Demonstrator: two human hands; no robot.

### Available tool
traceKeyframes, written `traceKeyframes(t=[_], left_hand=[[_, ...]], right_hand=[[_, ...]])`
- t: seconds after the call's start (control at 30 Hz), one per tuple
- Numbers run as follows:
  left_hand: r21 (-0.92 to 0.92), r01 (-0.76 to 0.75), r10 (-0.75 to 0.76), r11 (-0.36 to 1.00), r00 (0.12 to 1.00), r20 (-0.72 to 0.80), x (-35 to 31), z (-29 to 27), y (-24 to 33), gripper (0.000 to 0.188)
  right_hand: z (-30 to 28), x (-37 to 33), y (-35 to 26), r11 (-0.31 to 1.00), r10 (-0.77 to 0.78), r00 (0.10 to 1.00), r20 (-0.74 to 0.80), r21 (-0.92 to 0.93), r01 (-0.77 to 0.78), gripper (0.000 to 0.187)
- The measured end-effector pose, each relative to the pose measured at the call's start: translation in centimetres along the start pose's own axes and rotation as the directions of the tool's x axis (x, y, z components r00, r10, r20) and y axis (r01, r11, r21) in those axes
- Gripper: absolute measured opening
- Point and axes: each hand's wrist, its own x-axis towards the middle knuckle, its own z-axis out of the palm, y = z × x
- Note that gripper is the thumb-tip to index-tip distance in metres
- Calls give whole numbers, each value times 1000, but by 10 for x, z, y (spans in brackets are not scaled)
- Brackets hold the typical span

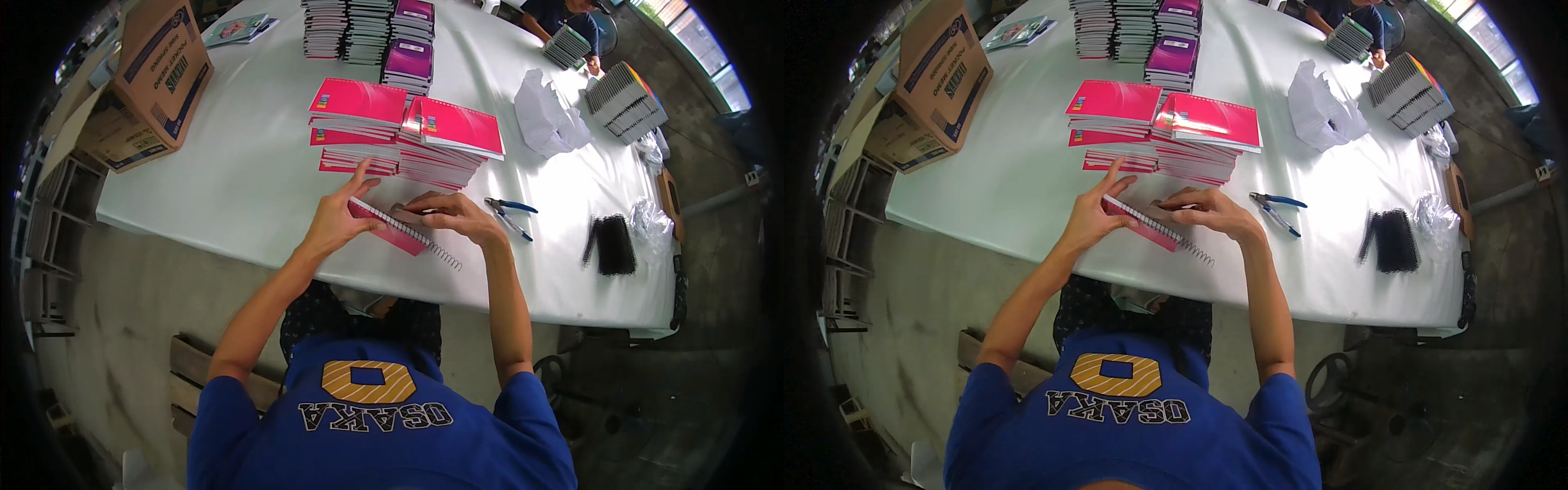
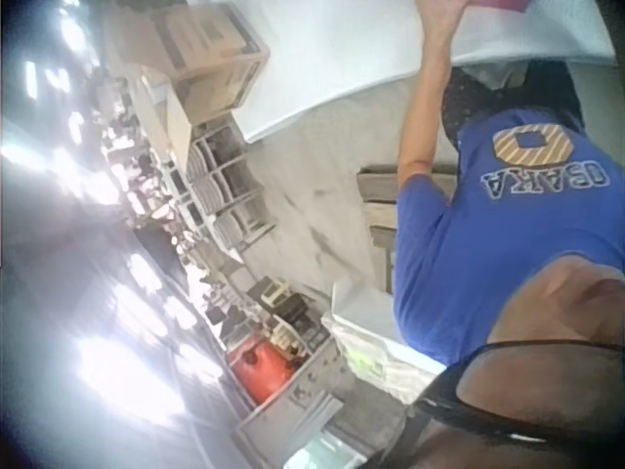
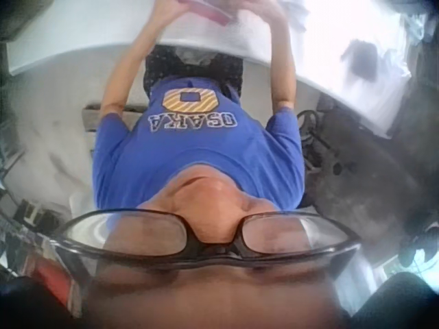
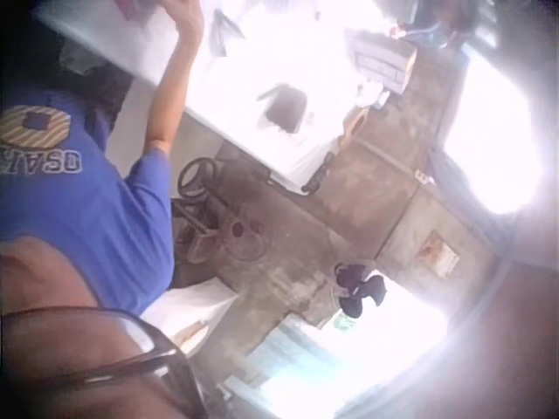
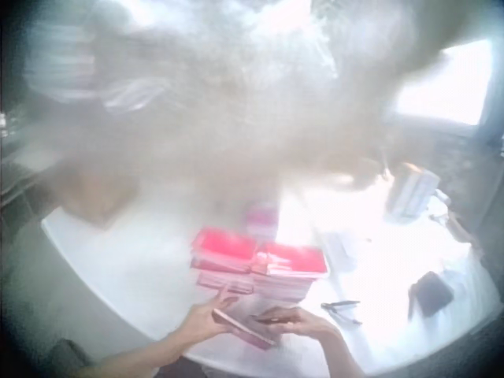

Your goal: The person trims the edges of notebook bindings using a pair of shears and then packs stacks of notebooks into a cardboard shipping box.

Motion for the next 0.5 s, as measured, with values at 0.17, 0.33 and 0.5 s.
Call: traceKeyframes(t=[0.17, 0.33, 0.5], left_hand=[[-21, -16, 15, 1000, 1000, -26, -3, 3, -4, 110], [-128, -7, 4, 992, 1000, -23, -3, 6, -11, 109], [-72, 1, -2, 997, 1000, -21, -3, 5, -16, 114]], right_hand=[[5, 3, -10, 990, -71, 997, 24, 125, 68, 58], [9, 15, -6, 945, -123, 992, 6, 305, 115, 57], [14, 18, -16, 997, -47, 997, -58, 52, 50, 51]])
